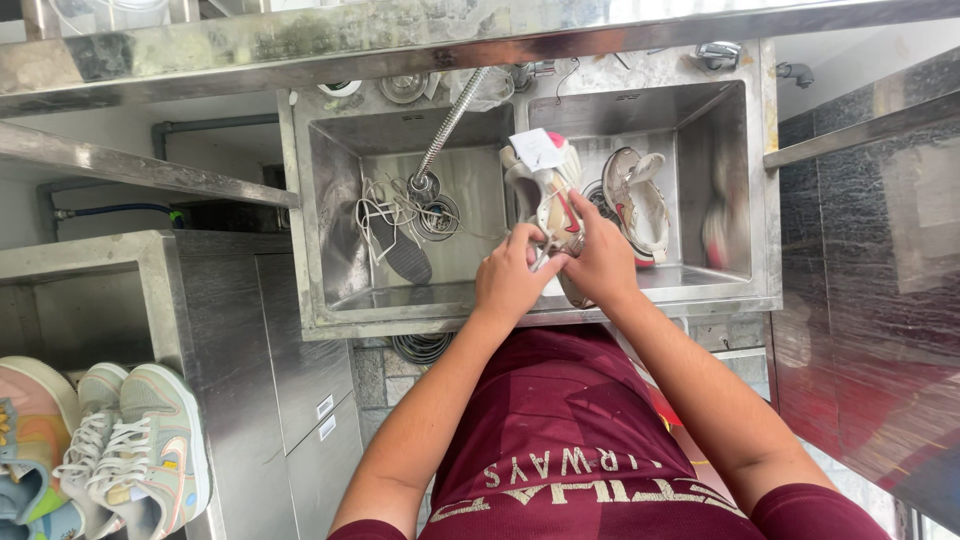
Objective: The person cleans a pair of beige and pink sneakers and a pair of black and white sneakers over a stainless steel sink. They remove the laces from the first pair, scrub the shoes with a brush, rinse them, and then repeat the process for the second pair, including removing and re-lacing the laces.
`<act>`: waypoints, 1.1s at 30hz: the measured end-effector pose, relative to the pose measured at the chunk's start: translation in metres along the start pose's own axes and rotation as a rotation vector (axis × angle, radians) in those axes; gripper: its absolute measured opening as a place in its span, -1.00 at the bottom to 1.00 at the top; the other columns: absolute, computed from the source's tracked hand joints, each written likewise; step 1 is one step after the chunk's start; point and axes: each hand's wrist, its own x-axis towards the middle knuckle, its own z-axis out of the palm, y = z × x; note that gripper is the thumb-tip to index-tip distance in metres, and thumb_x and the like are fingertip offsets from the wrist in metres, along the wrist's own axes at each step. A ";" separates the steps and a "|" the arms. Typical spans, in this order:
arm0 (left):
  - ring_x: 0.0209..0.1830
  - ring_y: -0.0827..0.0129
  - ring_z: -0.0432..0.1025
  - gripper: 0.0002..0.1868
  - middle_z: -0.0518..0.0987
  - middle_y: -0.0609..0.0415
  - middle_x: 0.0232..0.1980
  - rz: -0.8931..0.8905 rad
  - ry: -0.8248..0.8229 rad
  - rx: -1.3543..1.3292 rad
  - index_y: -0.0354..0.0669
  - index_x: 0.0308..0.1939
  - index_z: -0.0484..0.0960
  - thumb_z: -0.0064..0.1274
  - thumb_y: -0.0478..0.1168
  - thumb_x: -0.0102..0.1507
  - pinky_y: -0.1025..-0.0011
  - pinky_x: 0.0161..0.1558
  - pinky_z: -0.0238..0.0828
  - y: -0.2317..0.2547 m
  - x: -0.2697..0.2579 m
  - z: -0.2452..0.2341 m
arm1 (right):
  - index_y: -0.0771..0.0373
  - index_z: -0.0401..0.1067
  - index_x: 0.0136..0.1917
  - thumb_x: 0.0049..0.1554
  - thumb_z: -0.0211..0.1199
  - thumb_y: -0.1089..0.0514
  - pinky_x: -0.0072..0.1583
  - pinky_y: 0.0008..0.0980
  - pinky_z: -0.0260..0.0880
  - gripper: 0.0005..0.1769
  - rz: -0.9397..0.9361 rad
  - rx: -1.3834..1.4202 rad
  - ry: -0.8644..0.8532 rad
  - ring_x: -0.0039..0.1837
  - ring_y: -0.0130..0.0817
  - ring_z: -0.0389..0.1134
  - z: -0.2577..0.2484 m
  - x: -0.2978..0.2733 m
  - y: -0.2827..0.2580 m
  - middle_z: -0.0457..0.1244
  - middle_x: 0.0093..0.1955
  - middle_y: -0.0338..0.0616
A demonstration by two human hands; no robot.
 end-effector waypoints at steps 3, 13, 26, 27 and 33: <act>-0.36 0.16 0.51 -0.69 0.57 0.11 -0.37 0.003 0.022 -0.003 -0.08 -0.20 0.60 0.24 0.02 0.17 0.17 -0.28 0.40 0.002 0.004 -0.002 | 0.16 0.15 0.55 -0.09 0.50 0.11 0.16 -0.06 0.36 0.00 0.015 -0.024 -0.005 0.17 0.07 0.35 0.006 -0.002 -0.002 0.35 0.14 0.09; -0.32 0.24 0.56 -0.82 0.63 0.06 -0.33 0.306 -0.841 -0.244 -0.14 -0.28 0.66 0.17 -0.15 0.12 0.35 -0.21 0.51 -0.008 -0.012 -0.036 | 0.18 0.15 0.43 -0.10 0.47 0.05 0.18 -0.11 0.38 -0.10 0.203 0.219 -0.058 0.23 0.06 0.40 0.018 0.002 0.028 0.33 0.30 0.07; -0.26 0.01 0.58 -0.70 0.67 -0.05 -0.26 0.204 0.069 0.232 -0.18 -0.28 0.64 0.09 -0.01 0.34 0.11 -0.20 0.49 -0.004 0.002 0.009 | 0.30 0.19 0.41 0.01 0.43 0.02 0.20 -0.03 0.35 -0.20 0.093 0.116 0.038 0.26 0.17 0.33 0.020 -0.011 -0.007 0.32 0.27 0.18; -0.23 0.00 0.58 -0.71 0.66 -0.06 -0.24 0.291 0.100 0.342 -0.19 -0.27 0.63 0.07 -0.05 0.38 0.10 -0.19 0.48 -0.008 -0.001 0.013 | 0.29 0.19 0.41 0.02 0.42 0.01 0.18 -0.02 0.35 -0.22 0.124 0.103 0.019 0.24 0.18 0.34 0.019 -0.011 -0.010 0.33 0.26 0.17; -0.38 0.02 0.61 -0.70 0.67 -0.07 -0.40 -0.257 -0.129 -0.173 -0.17 -0.34 0.68 0.10 -0.02 0.29 0.14 -0.25 0.51 -0.013 0.009 0.009 | 0.22 0.17 0.42 0.07 0.37 0.02 0.13 0.03 0.37 -0.27 0.247 -0.013 -0.006 0.14 0.16 0.38 0.029 -0.020 -0.017 0.36 0.08 0.17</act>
